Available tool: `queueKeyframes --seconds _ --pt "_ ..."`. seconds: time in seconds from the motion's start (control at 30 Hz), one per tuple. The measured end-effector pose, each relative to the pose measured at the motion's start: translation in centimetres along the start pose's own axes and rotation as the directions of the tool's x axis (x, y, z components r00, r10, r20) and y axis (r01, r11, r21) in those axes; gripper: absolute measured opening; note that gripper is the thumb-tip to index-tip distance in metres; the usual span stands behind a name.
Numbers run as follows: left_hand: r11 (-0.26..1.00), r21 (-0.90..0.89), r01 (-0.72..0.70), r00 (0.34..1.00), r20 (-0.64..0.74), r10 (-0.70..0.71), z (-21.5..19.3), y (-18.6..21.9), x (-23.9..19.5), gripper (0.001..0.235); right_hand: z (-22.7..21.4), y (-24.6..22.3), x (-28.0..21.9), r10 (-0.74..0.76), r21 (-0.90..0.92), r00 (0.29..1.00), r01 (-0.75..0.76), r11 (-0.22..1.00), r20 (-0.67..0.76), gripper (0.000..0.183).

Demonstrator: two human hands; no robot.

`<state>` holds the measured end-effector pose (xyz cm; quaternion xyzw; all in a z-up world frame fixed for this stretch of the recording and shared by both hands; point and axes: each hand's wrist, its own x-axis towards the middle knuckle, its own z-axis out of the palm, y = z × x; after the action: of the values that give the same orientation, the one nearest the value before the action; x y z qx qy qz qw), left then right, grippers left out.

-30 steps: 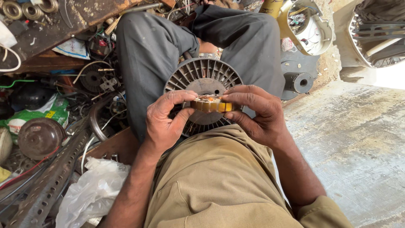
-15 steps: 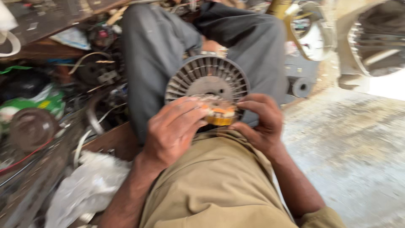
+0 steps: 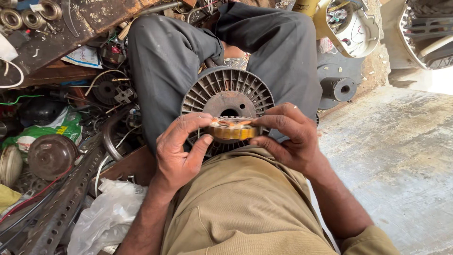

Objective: The person wires a fan motor stator by hand while sitting on the floor, using a thin tool to manipulate the copper windings.

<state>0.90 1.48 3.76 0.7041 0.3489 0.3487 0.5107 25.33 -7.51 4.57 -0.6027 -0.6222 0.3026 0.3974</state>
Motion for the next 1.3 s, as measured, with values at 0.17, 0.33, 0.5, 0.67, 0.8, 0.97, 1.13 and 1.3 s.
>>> queueKeyframes --seconds 0.17,0.33,0.5,0.67,0.8,0.97,1.13,1.3 --pt "0.999 0.004 -0.053 0.994 0.098 0.053 -0.4 0.9 0.4 0.05 0.5 -0.4 0.7 0.003 0.067 1.0 -0.004 0.998 0.007 0.038" --pt "0.994 0.061 -0.093 0.985 0.154 0.083 0.2 0.8 1.3 0.047 0.9 0.3 0.0 -0.006 0.053 1.0 0.008 0.999 -0.023 0.042" --pt "0.994 0.069 -0.082 0.987 0.144 0.071 0.4 0.3 1.1 0.045 1.1 1.5 -0.5 0.026 0.111 0.999 -0.023 0.994 -0.02 0.045" --pt "0.991 0.089 -0.097 0.988 0.131 0.085 0.5 0.4 1.0 0.042 1.4 1.7 -1.0 0.046 0.171 0.998 -0.037 0.984 -0.048 0.045" --pt "0.992 0.104 -0.067 0.995 0.087 0.058 0.8 0.4 1.0 0.04 1.6 2.1 -1.2 0.097 0.222 0.994 -0.083 0.972 -0.05 0.042" --pt "0.987 0.156 -0.04 0.999 0.041 0.034 1.2 0.4 1.6 0.04 2.1 2.2 -1.0 0.232 0.414 0.971 -0.192 0.89 -0.05 0.038" --pt "0.994 0.109 -0.021 0.996 0.093 0.011 0.7 0.5 1.4 0.045 2.0 2.4 -1.4 0.233 0.38 0.972 -0.203 0.902 -0.033 0.036" --pt "0.993 0.117 -0.025 0.994 0.108 0.012 0.6 0.5 0.8 0.05 2.0 2.4 -1.6 0.207 0.368 0.977 -0.175 0.913 -0.05 0.033"
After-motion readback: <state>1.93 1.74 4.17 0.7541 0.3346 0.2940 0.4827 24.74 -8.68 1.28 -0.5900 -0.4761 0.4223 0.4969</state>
